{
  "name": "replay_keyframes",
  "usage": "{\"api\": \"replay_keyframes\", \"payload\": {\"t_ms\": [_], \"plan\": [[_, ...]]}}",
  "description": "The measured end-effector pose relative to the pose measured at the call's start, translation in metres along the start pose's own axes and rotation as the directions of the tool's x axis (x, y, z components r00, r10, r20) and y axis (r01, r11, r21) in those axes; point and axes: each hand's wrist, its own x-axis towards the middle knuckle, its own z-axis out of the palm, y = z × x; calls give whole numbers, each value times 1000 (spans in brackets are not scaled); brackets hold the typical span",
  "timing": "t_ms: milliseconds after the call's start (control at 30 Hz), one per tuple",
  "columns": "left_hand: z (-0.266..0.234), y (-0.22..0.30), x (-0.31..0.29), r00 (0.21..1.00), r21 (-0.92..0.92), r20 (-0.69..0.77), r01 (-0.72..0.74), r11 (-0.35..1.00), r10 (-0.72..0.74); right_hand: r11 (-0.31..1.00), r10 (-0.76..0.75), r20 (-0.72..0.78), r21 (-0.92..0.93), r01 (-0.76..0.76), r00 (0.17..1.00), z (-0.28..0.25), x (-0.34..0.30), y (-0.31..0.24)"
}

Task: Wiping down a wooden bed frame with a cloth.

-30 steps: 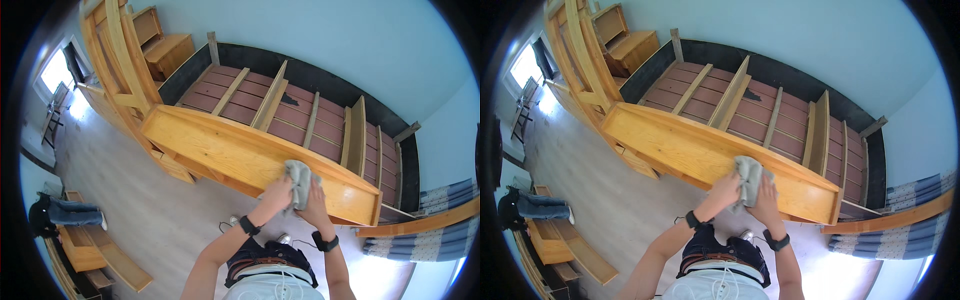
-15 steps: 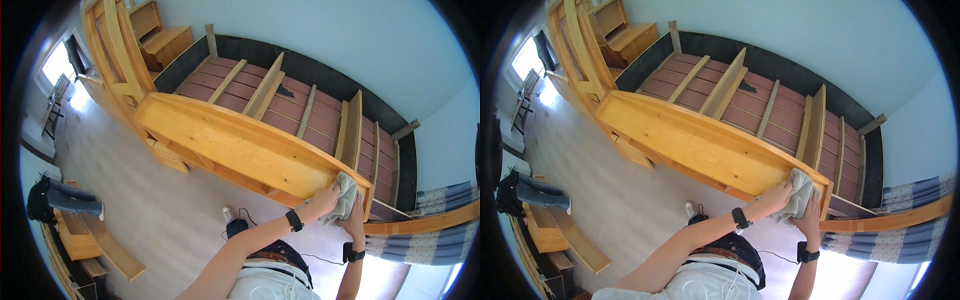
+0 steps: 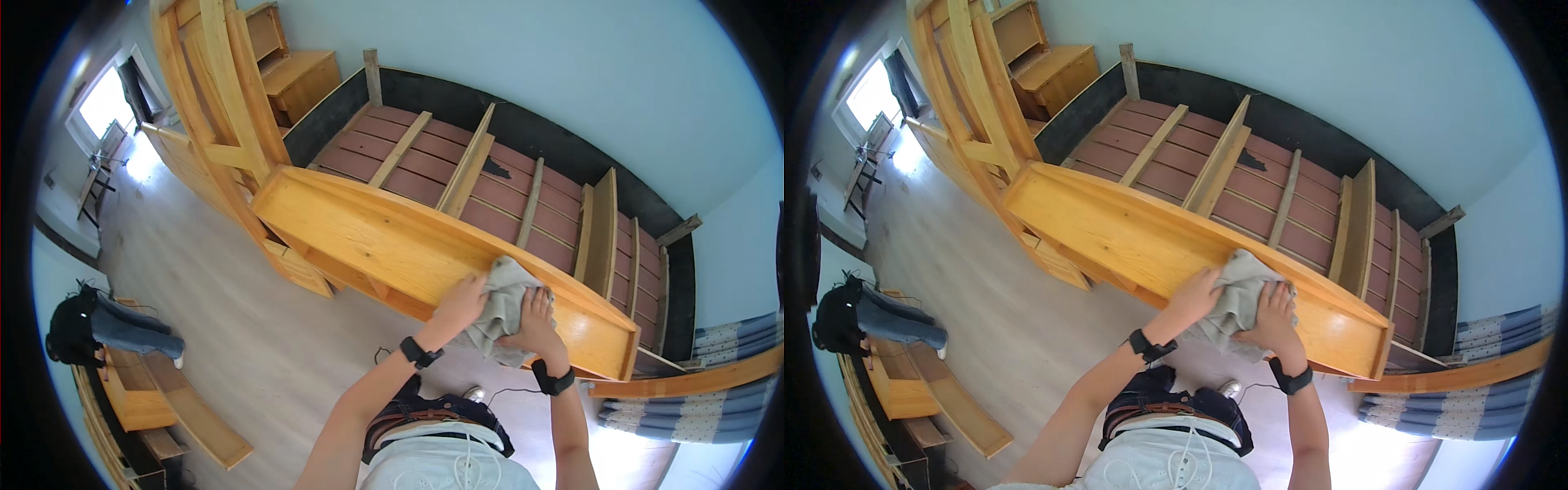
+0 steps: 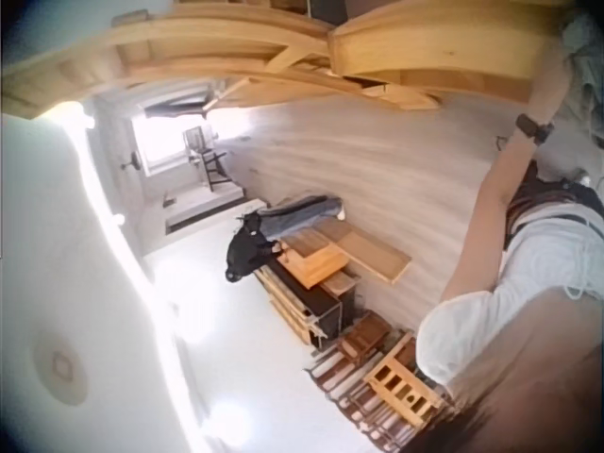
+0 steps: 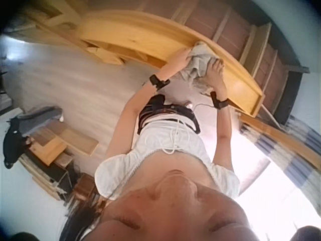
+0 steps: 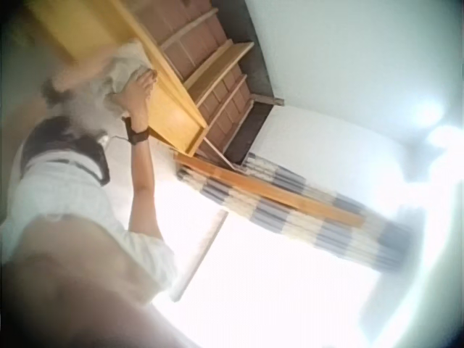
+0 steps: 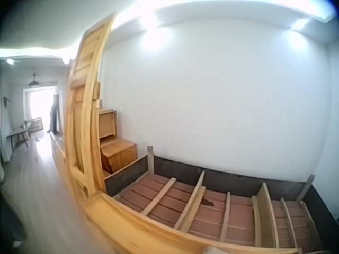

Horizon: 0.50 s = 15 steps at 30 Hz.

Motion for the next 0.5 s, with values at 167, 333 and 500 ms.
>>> {"api": "replay_keyframes", "payload": {"t_ms": [167, 333, 500], "plan": [[-81, -55, -19, 983, 45, -136, 127, 991, -120, 995, -94, 2, -36, 94, 996, 8, 48, -98], [-143, -117, -45, 937, 140, -285, 249, 958, -201, 959, -283, -61, -16, 283, 957, 27, 94, -184], [-170, -164, -49, 865, 77, -414, 344, 936, -283, 915, -402, -164, -42, 400, 901, 42, 128, -222]]}}
